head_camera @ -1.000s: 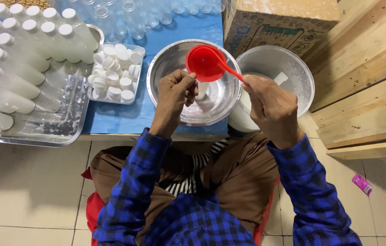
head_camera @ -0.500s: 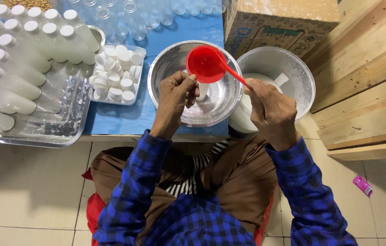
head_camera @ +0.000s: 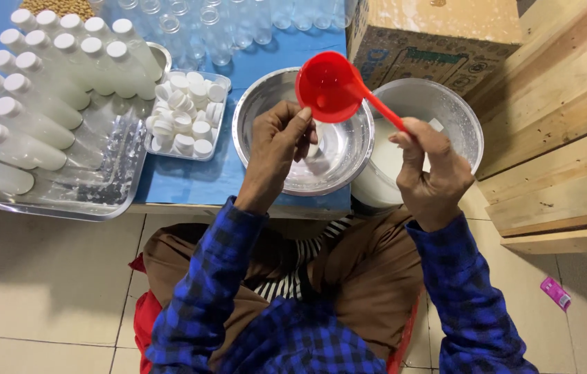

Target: The person scoops a white liquid from a large bucket using a red ladle and pours it into small plastic bottles via a red funnel. After filling a bottle, the person removes the funnel, screws on a white cap, and places the bottle on a tray before repeating the process.

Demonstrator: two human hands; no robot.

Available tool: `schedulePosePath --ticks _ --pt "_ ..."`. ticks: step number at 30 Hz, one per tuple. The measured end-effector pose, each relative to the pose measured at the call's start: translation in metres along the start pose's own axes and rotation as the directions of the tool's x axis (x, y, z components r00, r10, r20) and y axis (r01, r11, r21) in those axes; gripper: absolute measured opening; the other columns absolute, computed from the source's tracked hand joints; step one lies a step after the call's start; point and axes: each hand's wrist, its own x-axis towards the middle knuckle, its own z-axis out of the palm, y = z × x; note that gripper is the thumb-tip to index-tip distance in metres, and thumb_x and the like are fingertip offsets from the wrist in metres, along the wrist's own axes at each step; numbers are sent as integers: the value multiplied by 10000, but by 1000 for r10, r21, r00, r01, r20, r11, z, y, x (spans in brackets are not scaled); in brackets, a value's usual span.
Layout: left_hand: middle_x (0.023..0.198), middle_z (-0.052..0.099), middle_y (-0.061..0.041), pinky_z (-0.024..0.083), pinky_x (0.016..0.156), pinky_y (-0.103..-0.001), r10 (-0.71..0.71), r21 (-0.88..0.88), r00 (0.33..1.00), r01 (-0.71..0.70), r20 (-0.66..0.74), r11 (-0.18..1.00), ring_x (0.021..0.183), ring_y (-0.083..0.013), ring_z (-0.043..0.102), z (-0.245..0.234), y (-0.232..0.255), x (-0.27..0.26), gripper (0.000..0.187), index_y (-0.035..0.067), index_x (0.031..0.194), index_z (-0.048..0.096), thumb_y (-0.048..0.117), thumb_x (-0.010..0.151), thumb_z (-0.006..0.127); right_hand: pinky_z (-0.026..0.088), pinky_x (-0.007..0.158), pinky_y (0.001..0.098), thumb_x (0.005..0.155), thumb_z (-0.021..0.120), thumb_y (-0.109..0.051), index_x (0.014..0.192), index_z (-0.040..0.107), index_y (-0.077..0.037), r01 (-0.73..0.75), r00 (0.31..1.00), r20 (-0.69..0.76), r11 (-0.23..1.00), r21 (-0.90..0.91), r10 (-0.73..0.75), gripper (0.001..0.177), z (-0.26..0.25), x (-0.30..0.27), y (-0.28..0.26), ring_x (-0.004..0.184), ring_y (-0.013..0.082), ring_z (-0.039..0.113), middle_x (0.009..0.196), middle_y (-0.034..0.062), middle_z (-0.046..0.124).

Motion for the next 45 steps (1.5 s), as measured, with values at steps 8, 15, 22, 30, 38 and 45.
schedulePosePath --ticks 8,15,22,30,38,45 --pt "600 642 -133 397 371 -208 117 127 991 -108 -60 986 414 -120 559 -23 -16 41 233 30 797 646 178 976 634 611 699 432 1077 683 -69 1180 700 63 -41 999 -11 996 -83 41 168 45 3 33 832 392 757 1021 234 748" --pt "544 651 -87 374 355 -228 90 350 991 -50 -98 935 377 -113 564 -58 -59 72 216 73 740 662 160 933 620 605 724 413 1088 672 -220 1160 721 -52 -92 986 121 976 -195 117 189 73 -4 56 852 344 751 926 132 746" --pt "572 685 -27 535 631 -356 -8 670 995 72 -98 739 635 -248 727 -76 -89 74 231 163 755 713 329 885 620 594 734 418 1067 721 -328 1111 729 -126 -190 936 247 951 -246 251 206 77 -45 91 884 320 745 928 88 736" --pt "578 693 -35 557 717 -445 -57 746 994 106 -92 657 747 -337 752 -74 -101 66 222 191 736 699 379 836 638 575 908 451 1050 746 -295 1066 716 -58 -123 878 406 939 -322 254 239 76 -63 103 1090 365 706 1112 148 722" --pt "607 702 -71 564 721 -433 -14 708 996 74 -90 702 707 -327 750 -75 -76 44 205 125 806 726 310 851 649 572 919 464 1055 739 -312 1055 711 -78 -67 857 459 934 -350 233 236 75 -62 104 1118 368 700 1110 143 709" --pt "827 764 -131 581 724 -475 280 683 951 -118 -131 721 771 -384 745 -93 -26 11 142 124 1016 695 216 959 604 585 820 422 1136 705 -219 1078 715 -64 17 944 308 918 -396 115 166 75 -23 71 963 349 726 988 120 696"
